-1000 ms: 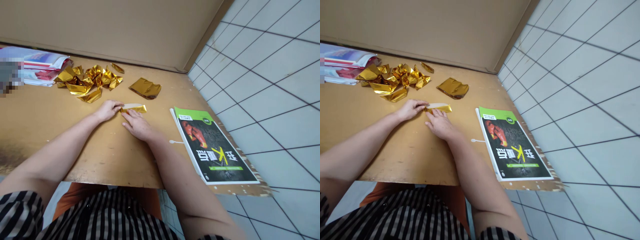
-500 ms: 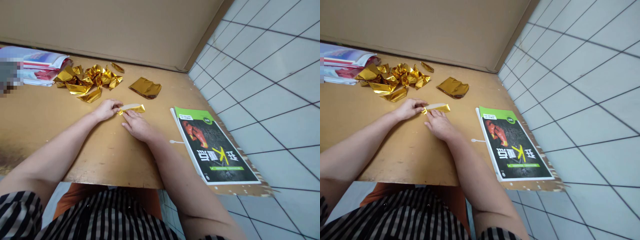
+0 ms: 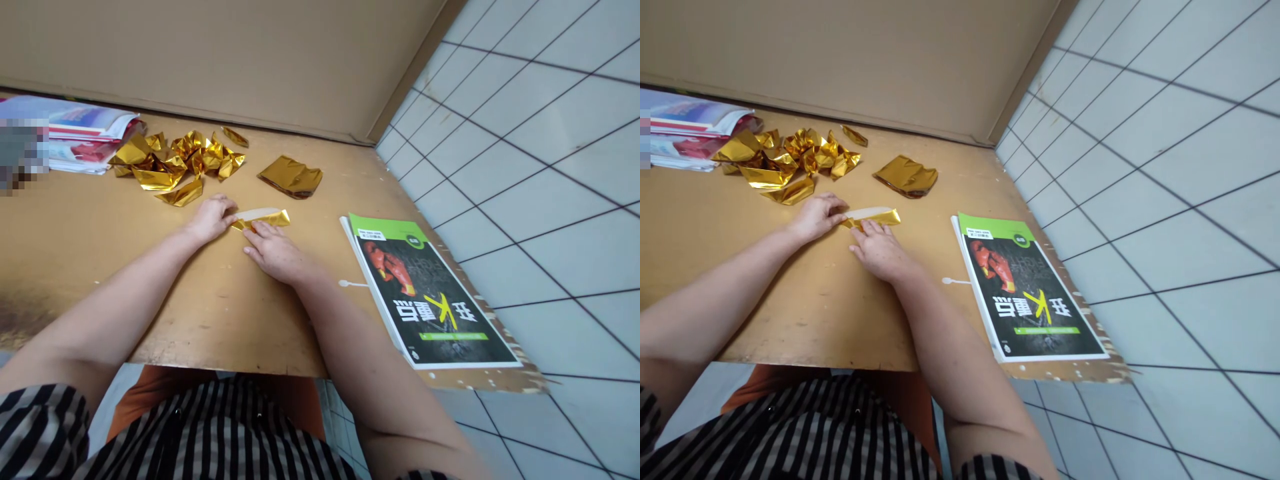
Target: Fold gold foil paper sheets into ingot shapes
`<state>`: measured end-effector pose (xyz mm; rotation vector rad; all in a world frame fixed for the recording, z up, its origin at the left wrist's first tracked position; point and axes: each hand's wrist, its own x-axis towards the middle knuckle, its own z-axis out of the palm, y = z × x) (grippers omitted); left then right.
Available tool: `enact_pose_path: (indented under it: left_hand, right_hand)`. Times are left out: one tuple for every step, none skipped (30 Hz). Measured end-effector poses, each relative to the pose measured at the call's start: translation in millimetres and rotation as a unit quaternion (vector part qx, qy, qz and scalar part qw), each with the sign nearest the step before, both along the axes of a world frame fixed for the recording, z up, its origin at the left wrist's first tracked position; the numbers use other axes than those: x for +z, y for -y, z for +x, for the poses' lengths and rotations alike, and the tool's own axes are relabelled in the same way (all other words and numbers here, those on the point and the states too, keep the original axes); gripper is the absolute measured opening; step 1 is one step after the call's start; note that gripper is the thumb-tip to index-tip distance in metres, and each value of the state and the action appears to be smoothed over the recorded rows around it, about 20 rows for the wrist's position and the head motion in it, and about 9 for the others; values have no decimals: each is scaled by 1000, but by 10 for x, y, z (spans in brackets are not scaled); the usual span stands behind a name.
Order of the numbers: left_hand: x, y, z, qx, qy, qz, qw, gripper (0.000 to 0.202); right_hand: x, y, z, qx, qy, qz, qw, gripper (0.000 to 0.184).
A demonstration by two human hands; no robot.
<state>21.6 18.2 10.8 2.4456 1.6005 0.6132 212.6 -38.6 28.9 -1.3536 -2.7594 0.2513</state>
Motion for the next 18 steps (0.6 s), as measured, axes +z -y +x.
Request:
enact_pose_path:
  left_hand:
    - [3, 13, 7, 1, -4, 5, 1000, 24]
    - [8, 28, 19, 3, -10, 11, 1000, 23]
    - [16, 45, 34, 3, -18, 17, 1000, 22]
    - [27, 64, 52, 3, -27, 23, 999, 21]
    - [42, 84, 71, 1, -38, 29, 999, 20]
    - [58, 105, 92, -2, -52, 34, 998, 21]
    - [76, 126, 112, -7, -68, 37, 997, 22]
    - [94, 148, 132, -15, -85, 37, 996, 23]
    - [112, 170, 151, -25, -102, 34, 994, 24]
    - [127, 191, 168, -36, -118, 30, 992, 25]
    - [140, 211, 184, -48, -133, 25, 990, 26]
    - [151, 228, 197, -58, -144, 22, 988, 27]
    - [160, 244, 208, -65, -152, 20, 986, 28]
    - [166, 256, 215, -69, -158, 19, 985, 29]
    - [170, 265, 220, -72, -162, 18, 984, 29]
    - [172, 270, 221, -74, -164, 16, 984, 30]
    - [172, 273, 221, -75, -164, 13, 983, 30]
    - [170, 273, 218, -76, -163, 9, 984, 31]
  right_hand:
    - [1, -1, 0, -4, 3, -3, 1000, 49]
    - [3, -2, -1, -6, 7, -6, 1000, 49]
    - [5, -3, -2, -8, 10, -8, 1000, 49]
    - [6, -5, -2, -8, 12, -8, 1000, 49]
    - [4, -8, -2, -8, 13, -7, 1000, 49]
    - [0, -11, -1, -6, 12, -5, 1000, 49]
    - [-8, -16, 1, -5, 10, -2, 1000, 49]
    - [-17, -21, 2, -2, 8, 1, 1000, 49]
    - [-28, -26, 3, -1, 5, 4, 1000, 49]
    - [-39, -31, 3, 2, 4, 6, 1000, 49]
    - [-49, -34, 1, 4, 3, 8, 1000, 49]
    - [-58, -35, -1, 5, 2, 9, 1000, 49]
    - [-66, -36, -4, 7, 2, 10, 1000, 50]
    - [-73, -37, -7, 7, 1, 10, 1000, 50]
    - [-79, -41, -8, 6, 0, 10, 1000, 51]
    - [-85, -47, -4, 6, -3, 9, 1000, 51]
    - [-90, -58, 4, 6, -8, 9, 1000, 51]
    - [-95, -74, 20, 8, -14, 7, 1000, 51]
